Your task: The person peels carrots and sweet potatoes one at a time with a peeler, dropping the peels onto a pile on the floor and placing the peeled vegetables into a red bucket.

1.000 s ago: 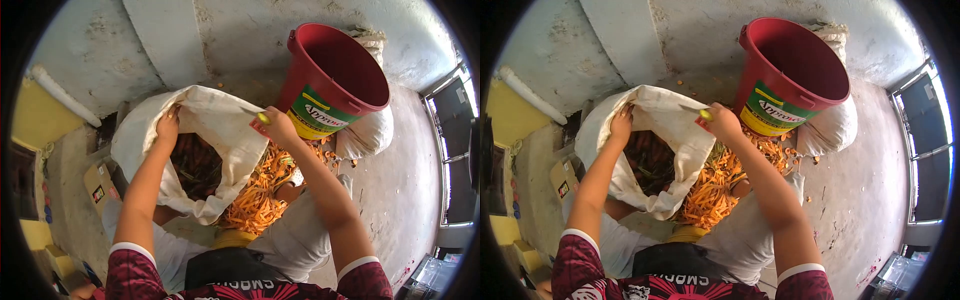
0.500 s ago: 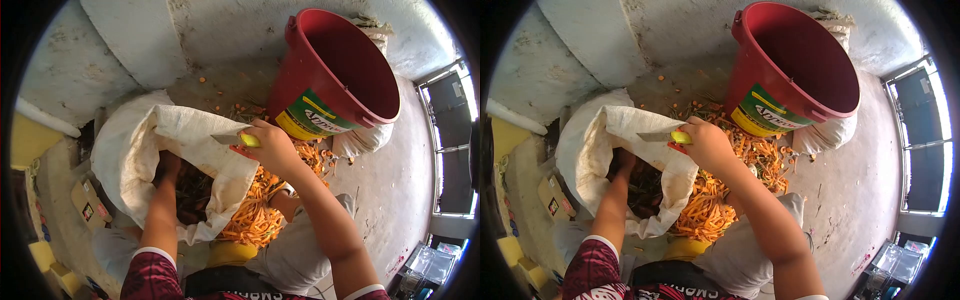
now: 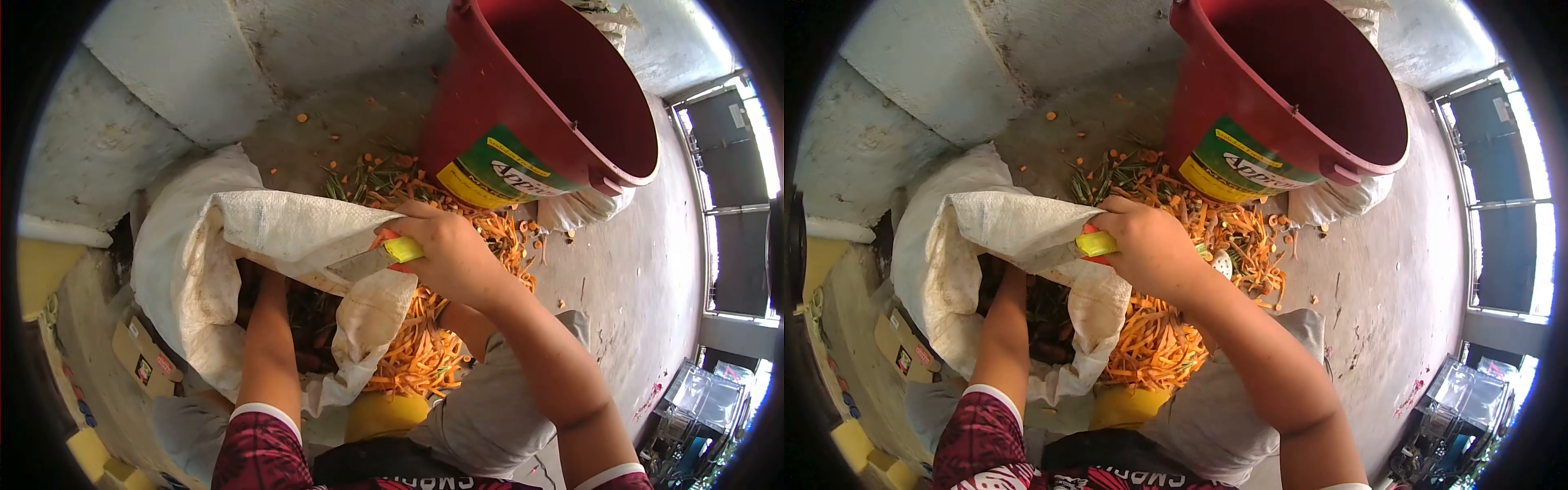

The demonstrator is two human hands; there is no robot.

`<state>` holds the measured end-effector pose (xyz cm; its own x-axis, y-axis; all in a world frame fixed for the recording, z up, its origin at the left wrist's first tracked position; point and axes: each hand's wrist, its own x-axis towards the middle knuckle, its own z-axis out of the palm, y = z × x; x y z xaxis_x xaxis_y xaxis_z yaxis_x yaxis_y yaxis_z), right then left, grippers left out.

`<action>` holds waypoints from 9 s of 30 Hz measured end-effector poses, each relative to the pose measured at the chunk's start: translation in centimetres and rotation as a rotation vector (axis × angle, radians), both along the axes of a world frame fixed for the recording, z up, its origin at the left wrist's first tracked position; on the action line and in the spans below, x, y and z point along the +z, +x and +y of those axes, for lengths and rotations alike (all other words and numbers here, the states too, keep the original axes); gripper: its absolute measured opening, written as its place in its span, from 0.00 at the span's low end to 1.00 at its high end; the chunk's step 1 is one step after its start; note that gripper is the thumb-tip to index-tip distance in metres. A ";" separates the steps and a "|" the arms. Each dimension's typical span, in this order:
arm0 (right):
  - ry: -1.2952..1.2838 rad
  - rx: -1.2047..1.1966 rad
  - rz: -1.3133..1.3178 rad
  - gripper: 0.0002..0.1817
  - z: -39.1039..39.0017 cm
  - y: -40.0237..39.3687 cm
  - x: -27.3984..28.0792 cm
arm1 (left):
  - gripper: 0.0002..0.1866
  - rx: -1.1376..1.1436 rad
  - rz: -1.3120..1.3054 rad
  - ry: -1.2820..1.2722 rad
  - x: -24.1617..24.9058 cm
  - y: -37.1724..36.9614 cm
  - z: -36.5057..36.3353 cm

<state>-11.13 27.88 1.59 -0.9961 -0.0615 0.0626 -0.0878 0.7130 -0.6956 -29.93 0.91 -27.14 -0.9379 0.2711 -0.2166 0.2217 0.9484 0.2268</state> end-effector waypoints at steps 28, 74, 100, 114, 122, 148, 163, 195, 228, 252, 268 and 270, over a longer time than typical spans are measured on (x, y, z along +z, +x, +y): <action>-0.274 -0.551 -0.040 0.13 -4.7 10.4 2.2 | 0.17 0.103 -0.675 1.966 30.8 21.8 -4.4; -0.097 -0.449 -0.375 0.16 -9.8 22.3 1.6 | 0.16 -0.436 -0.457 0.686 28.9 27.3 2.1; -0.191 -0.685 -0.562 0.22 -8.6 22.5 -6.2 | 0.13 0.308 -1.520 1.640 28.6 27.2 0.6; -0.794 -0.972 0.221 0.14 -13.1 17.3 3.4 | 0.15 0.410 -1.665 1.591 25.7 30.0 2.6; -0.484 -0.912 0.310 0.11 -15.6 16.8 4.7 | 0.17 0.412 -1.752 1.616 26.7 30.4 2.0; 0.064 -1.150 0.058 0.14 -7.6 13.1 0.6 | 0.17 0.226 -1.348 1.220 28.4 31.9 2.0; -0.820 -1.068 0.177 0.08 -6.7 15.6 0.1 | 0.21 0.364 -1.673 1.408 27.5 30.0 2.7; -0.204 -0.856 0.191 0.15 -16.1 17.2 4.1 | 0.14 0.295 -1.694 1.382 28.2 29.4 2.1; -1.574 -0.133 0.450 0.11 -5.5 15.9 6.8 | 0.17 0.409 -1.552 1.376 28.0 29.0 2.0; -0.422 -0.870 0.364 0.10 -14.4 14.4 1.1 | 0.19 0.345 -1.691 1.465 27.9 28.5 1.9; -0.258 -0.977 0.310 0.09 -15.0 15.1 4.0 | 0.19 0.230 -1.687 1.372 28.2 28.9 1.6; -0.202 -1.071 0.375 0.09 -12.4 14.1 2.7 | 0.19 0.167 -1.679 1.300 28.4 29.3 1.5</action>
<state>2.94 15.45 4.26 -0.4479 0.8496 0.2785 0.2702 0.4256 -0.8637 -0.61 2.39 1.24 -0.1258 0.8746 -0.4682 -0.8875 0.1117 0.4471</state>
